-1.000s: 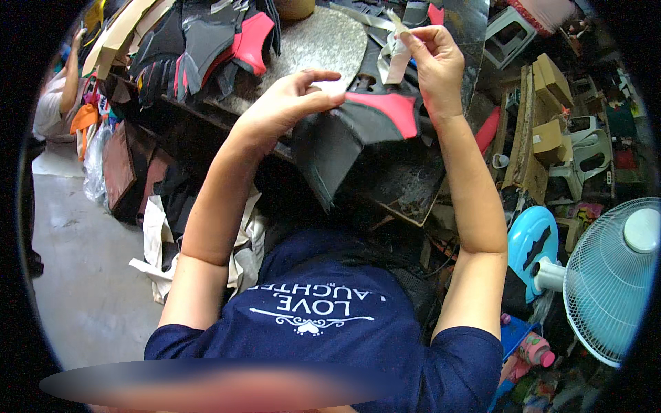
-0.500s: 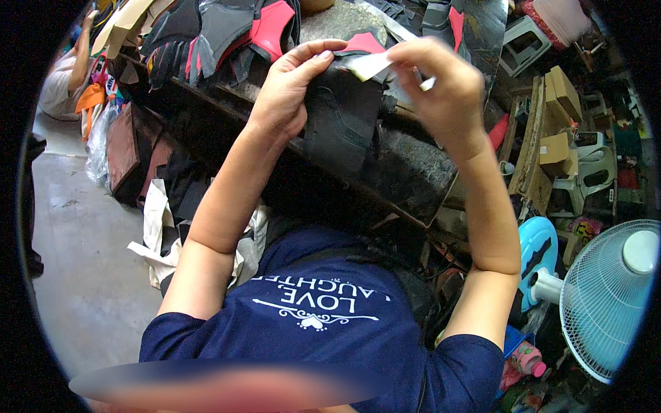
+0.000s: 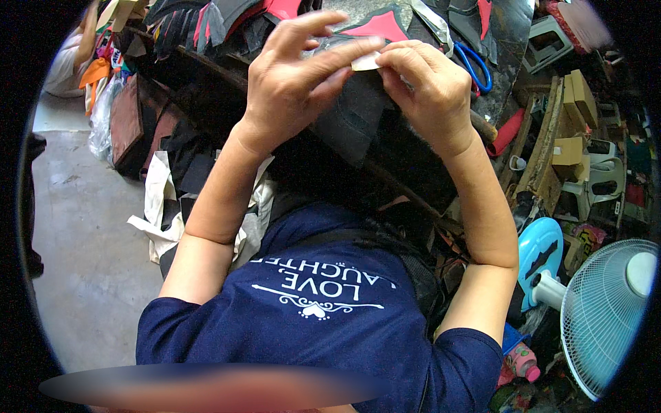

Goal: The person applies white tape to the edges of a black shoe upper and uses a hammer to press the tape into place. They repeat this process on different sections of the shoe, occasionally using scissors to trim the tape.

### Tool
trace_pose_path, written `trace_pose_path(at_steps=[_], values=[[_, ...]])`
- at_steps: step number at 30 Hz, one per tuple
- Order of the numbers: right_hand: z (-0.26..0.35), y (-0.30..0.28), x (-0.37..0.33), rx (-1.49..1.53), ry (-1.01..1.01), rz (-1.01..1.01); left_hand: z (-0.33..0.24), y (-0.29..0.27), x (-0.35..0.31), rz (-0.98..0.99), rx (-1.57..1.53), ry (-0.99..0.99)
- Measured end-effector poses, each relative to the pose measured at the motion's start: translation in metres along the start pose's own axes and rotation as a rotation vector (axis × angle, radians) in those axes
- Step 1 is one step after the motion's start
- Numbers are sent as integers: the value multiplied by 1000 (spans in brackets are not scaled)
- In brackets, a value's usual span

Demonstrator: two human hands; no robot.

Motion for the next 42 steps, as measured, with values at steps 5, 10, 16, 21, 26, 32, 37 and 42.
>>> trace_pose_path(at_steps=[5,10,16,21,26,32,37,42], values=[[-4,1,-5,17,50,29,14,6,-2,-15,-192,-85],[-15,-12,-11,94,218,-80,51,12,-23,175,-375,-661],[-9,-9,-12,111,119,-38,41,54,-35,565,-1036,-1164],[-23,-18,-15,693,382,-149,24,69,-28,717,-1463,-1274],[-30,-54,-2,1208,515,-264,27,53,-3,469,-1596,-1062],[-8,-46,7,802,704,-68,23,45,6,367,-1474,-1011],[1,-18,13,739,739,32,18,41,0,309,-1440,-1004],[-4,-13,20,771,688,81,19,37,-4,321,-1388,-1022]])
Point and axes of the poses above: each hand's wrist, its own x-axis towards the middle knuckle, its own y-axis out of the palm, z = x × y, the point moved 6 cm from there along x, towards the middle knuckle, and after that the axes turned 14 degrees about x, right-handed, at the moved point
